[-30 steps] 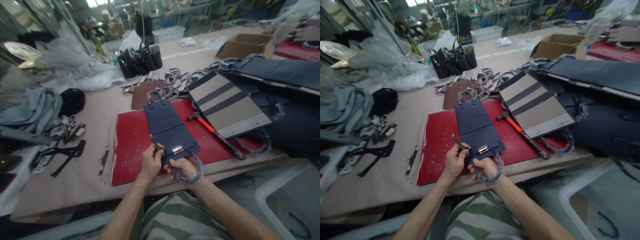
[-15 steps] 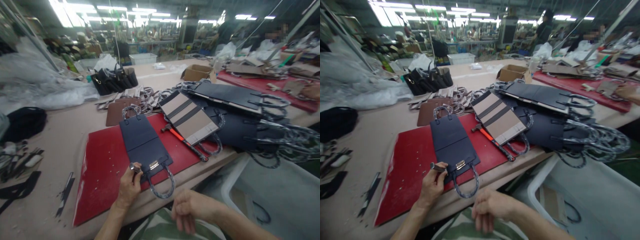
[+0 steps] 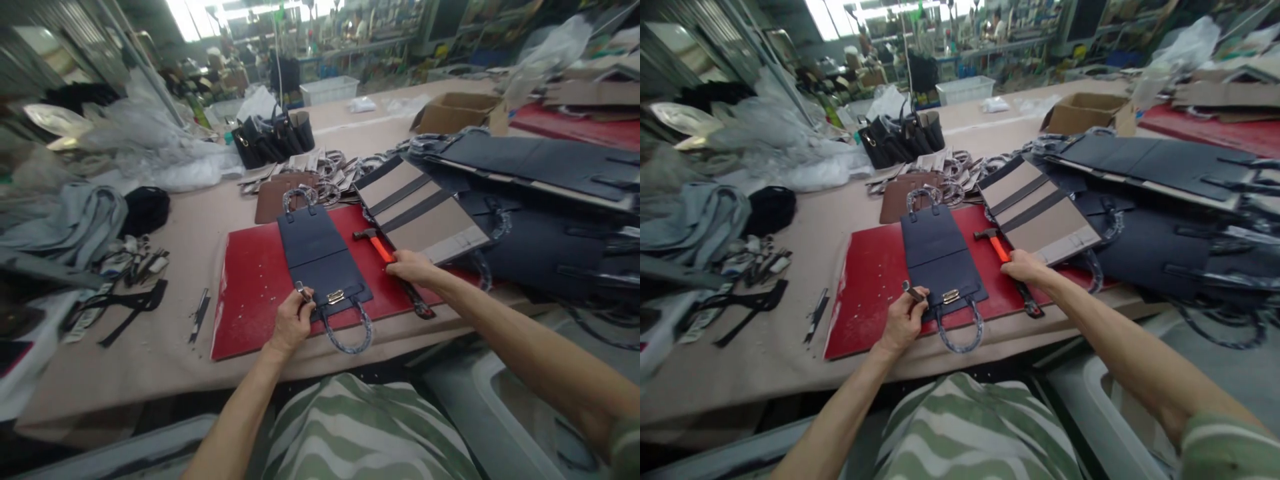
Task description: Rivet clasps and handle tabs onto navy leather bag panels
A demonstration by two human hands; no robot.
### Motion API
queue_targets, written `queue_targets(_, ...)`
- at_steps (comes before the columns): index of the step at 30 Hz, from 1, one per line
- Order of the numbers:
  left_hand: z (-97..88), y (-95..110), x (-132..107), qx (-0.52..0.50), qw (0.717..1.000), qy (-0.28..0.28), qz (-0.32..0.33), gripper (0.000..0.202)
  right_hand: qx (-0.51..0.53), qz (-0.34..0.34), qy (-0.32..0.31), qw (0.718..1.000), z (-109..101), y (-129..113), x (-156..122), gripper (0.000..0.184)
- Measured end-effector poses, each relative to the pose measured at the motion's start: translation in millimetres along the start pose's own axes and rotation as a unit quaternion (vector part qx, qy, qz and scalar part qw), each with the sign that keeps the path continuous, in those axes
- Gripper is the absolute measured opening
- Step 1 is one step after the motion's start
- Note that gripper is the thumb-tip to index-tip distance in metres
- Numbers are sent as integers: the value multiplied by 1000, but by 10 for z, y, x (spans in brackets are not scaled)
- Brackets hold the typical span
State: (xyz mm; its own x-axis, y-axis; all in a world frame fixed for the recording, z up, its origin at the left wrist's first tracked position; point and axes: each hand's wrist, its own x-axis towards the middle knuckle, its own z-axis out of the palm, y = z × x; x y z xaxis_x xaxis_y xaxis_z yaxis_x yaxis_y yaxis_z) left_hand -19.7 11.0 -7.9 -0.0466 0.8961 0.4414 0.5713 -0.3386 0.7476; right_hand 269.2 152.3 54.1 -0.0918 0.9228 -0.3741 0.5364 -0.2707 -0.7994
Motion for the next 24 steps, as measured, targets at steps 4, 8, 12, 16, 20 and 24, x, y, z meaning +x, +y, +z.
queue_targets(4, 18, 11, -8, 2, 1000, 3, -6, 14, 140, 24, -104, 984, 87, -138, -114, 16)
queue_targets(8, 27, 12, 0, -2, 1000, 11, -5, 17, 220, 7, -164, 961, 183, -208, -309, 17)
queue_targets(12, 33, 4, 20, 0, 1000, 21, 17, 18, 214, -25, -214, 953, 265, -206, -517, 34)
queue_targets(16, 41, -7, 22, -9, 1000, 16, 13, 19, 66, -109, -209, 970, 251, -310, -714, 49)
queue_targets(20, 49, -32, 4, -14, 1000, 12, 1, 18, 27, -108, -191, 975, 85, -465, -786, 46)
queue_targets(24, 67, -83, -17, -7, 1000, 11, 8, 17, -171, -179, -61, 967, 4, -404, -647, 36)
